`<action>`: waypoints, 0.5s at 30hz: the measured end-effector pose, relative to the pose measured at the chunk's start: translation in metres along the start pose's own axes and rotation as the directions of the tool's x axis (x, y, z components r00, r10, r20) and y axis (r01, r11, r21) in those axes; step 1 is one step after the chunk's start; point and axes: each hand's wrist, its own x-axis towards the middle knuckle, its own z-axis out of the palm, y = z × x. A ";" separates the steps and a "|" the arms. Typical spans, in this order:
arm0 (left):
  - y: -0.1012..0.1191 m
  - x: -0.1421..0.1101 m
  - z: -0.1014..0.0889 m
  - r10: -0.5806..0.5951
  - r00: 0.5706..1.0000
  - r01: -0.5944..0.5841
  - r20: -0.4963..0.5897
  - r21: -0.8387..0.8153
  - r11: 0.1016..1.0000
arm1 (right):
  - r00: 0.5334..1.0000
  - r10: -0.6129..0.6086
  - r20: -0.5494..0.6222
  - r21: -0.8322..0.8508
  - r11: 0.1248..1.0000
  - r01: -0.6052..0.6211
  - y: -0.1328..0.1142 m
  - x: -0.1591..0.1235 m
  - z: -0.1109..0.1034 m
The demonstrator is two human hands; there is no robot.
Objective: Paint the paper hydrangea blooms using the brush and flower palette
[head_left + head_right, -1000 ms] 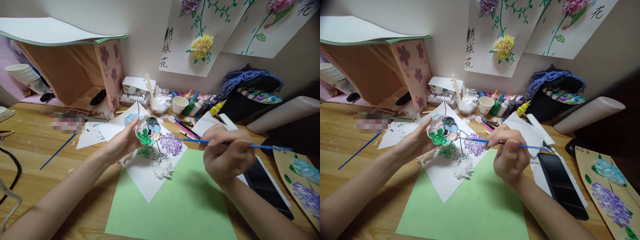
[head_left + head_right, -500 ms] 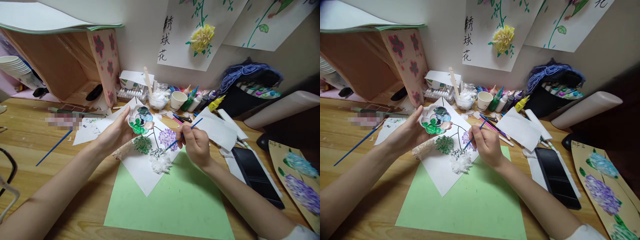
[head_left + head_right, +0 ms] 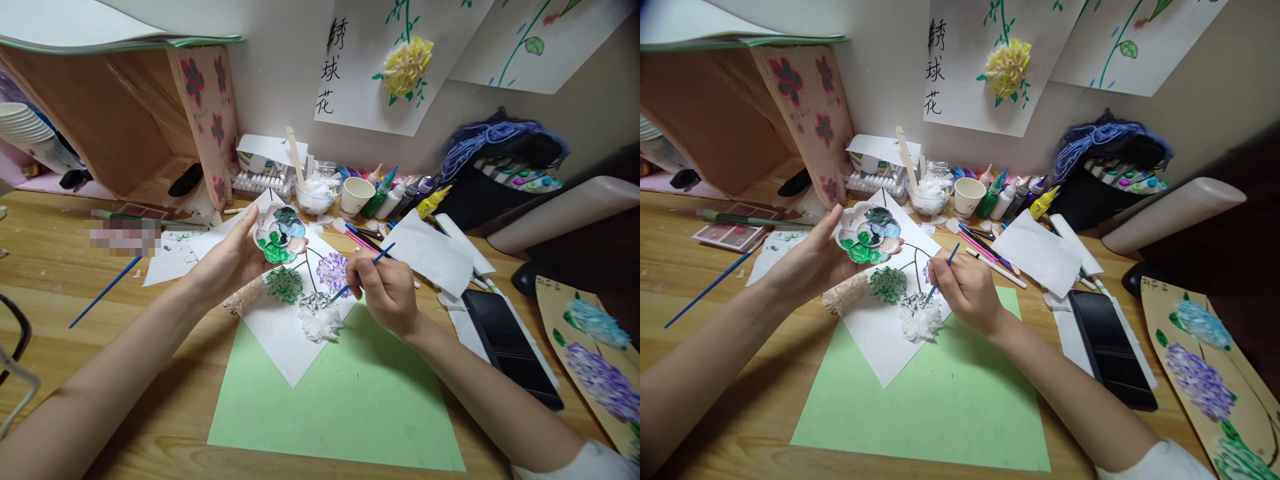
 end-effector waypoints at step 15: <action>-0.001 0.000 -0.001 -0.035 0.999 0.035 0.015 -0.035 0.999 | 0.972 0.093 -0.214 0.153 0.986 -0.060 -0.005 0.000 -0.003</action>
